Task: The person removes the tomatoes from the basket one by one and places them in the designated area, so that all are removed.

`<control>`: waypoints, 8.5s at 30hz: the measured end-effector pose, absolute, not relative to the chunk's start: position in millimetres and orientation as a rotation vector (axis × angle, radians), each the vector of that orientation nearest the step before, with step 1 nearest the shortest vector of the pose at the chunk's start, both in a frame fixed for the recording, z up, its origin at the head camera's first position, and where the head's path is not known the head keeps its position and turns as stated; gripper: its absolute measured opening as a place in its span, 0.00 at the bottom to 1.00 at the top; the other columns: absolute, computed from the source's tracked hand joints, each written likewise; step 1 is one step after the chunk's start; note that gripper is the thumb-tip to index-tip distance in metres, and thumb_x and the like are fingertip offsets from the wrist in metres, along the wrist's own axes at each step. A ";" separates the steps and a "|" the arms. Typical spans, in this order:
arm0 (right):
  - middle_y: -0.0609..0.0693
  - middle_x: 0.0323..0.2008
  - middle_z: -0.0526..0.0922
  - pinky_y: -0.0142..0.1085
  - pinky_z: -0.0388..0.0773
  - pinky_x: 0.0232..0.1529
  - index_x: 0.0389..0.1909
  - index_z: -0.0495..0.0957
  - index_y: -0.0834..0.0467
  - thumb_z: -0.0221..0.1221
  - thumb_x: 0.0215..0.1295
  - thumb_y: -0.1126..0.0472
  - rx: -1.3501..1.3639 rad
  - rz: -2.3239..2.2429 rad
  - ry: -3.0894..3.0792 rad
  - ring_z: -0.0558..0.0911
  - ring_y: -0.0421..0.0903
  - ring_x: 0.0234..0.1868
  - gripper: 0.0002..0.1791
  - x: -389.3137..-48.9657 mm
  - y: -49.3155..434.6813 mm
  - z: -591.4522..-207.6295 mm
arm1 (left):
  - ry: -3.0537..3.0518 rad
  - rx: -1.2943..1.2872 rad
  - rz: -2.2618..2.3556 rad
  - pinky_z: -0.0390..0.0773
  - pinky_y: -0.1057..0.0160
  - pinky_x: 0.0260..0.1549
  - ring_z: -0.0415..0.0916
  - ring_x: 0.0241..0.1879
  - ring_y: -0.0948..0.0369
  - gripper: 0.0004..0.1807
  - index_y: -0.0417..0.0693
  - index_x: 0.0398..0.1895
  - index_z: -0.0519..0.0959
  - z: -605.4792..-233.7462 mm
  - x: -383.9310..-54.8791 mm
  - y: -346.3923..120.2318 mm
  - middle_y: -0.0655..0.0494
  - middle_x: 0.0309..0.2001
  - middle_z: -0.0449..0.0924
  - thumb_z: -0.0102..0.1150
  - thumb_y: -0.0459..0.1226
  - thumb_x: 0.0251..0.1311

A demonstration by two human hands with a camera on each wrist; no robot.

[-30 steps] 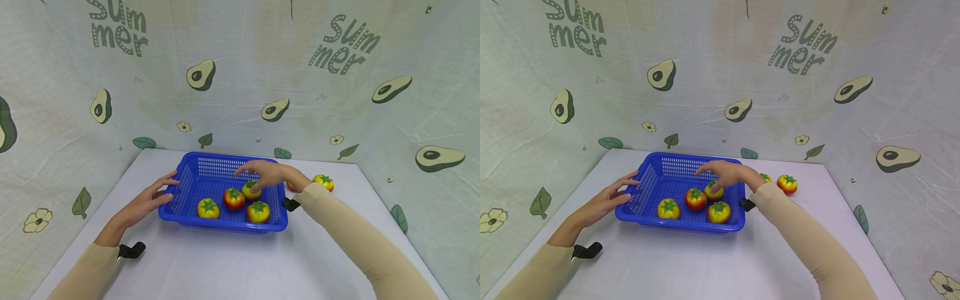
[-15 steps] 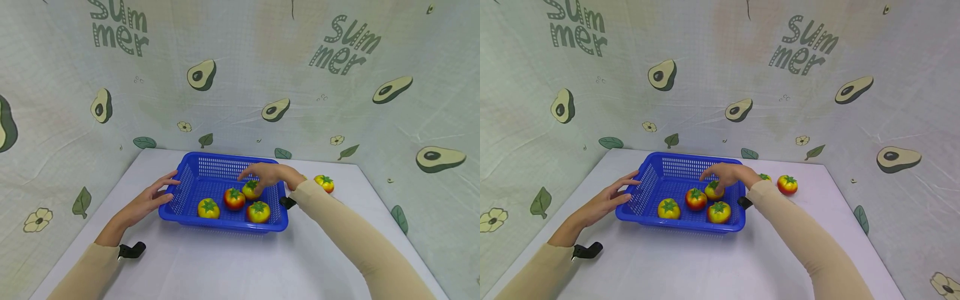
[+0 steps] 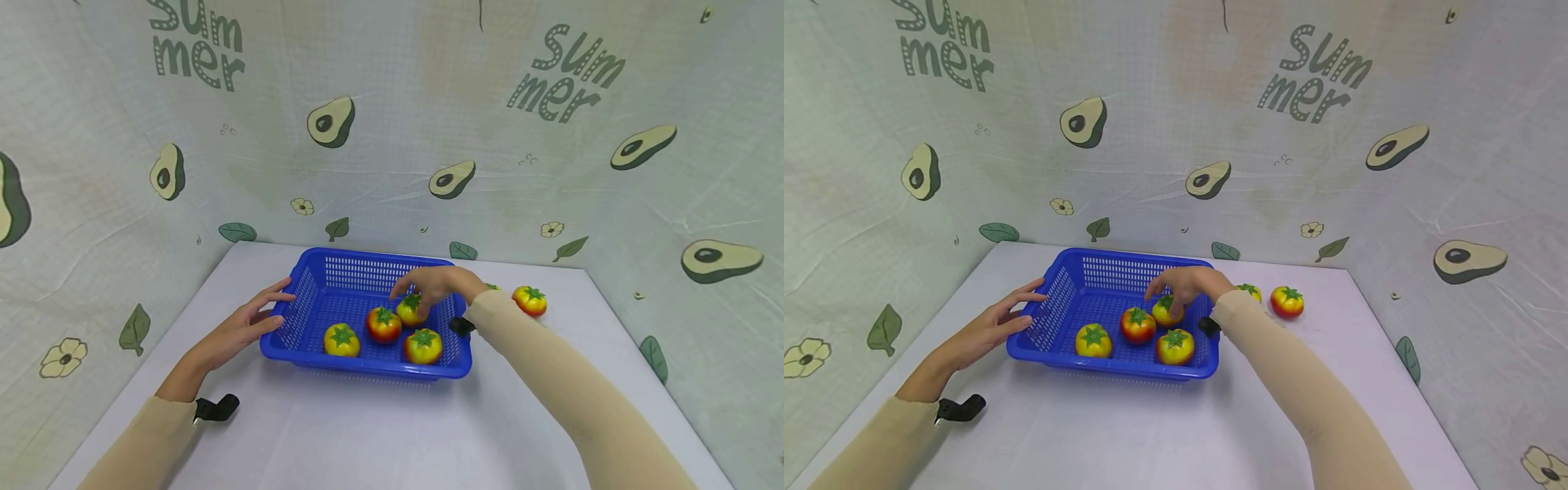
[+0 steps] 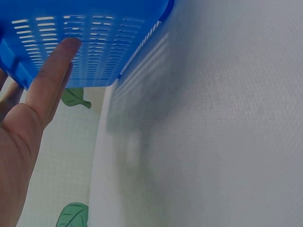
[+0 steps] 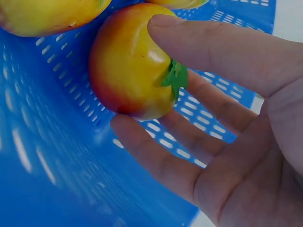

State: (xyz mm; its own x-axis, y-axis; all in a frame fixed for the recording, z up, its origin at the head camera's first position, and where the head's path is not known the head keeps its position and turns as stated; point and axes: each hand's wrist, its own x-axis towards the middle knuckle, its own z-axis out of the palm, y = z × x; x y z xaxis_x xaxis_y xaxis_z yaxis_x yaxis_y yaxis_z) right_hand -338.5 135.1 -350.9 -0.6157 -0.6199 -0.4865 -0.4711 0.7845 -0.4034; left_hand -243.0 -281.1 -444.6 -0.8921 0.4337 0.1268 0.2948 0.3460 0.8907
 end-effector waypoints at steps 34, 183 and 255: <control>0.54 0.73 0.73 0.38 0.88 0.52 0.67 0.81 0.46 0.69 0.67 0.71 -0.735 -0.380 2.316 0.77 0.52 0.62 0.30 -341.9 139.0 -351.6 | 2.475 0.654 1.577 0.50 0.24 0.75 0.39 0.84 0.36 0.25 0.54 0.77 0.69 -444.2 -241.6 -280.2 0.54 0.88 0.43 0.54 0.41 0.81; 0.77 0.69 0.67 0.81 0.61 0.63 0.72 0.73 0.61 0.67 0.69 0.65 -0.303 -0.517 2.845 0.66 0.79 0.65 0.31 -305.1 465.3 -408.3 | 2.482 0.678 1.561 0.48 0.24 0.75 0.38 0.84 0.37 0.25 0.54 0.77 0.69 -447.7 -244.2 -281.3 0.55 0.87 0.43 0.54 0.41 0.80; 0.66 0.75 0.68 0.69 0.72 0.67 0.74 0.74 0.54 0.70 0.67 0.65 -0.713 -0.479 2.967 0.66 0.69 0.75 0.34 -302.3 319.3 -319.0 | 2.465 0.693 1.577 0.45 0.23 0.75 0.36 0.85 0.38 0.25 0.51 0.77 0.69 -445.7 -244.1 -280.5 0.54 0.88 0.43 0.54 0.40 0.80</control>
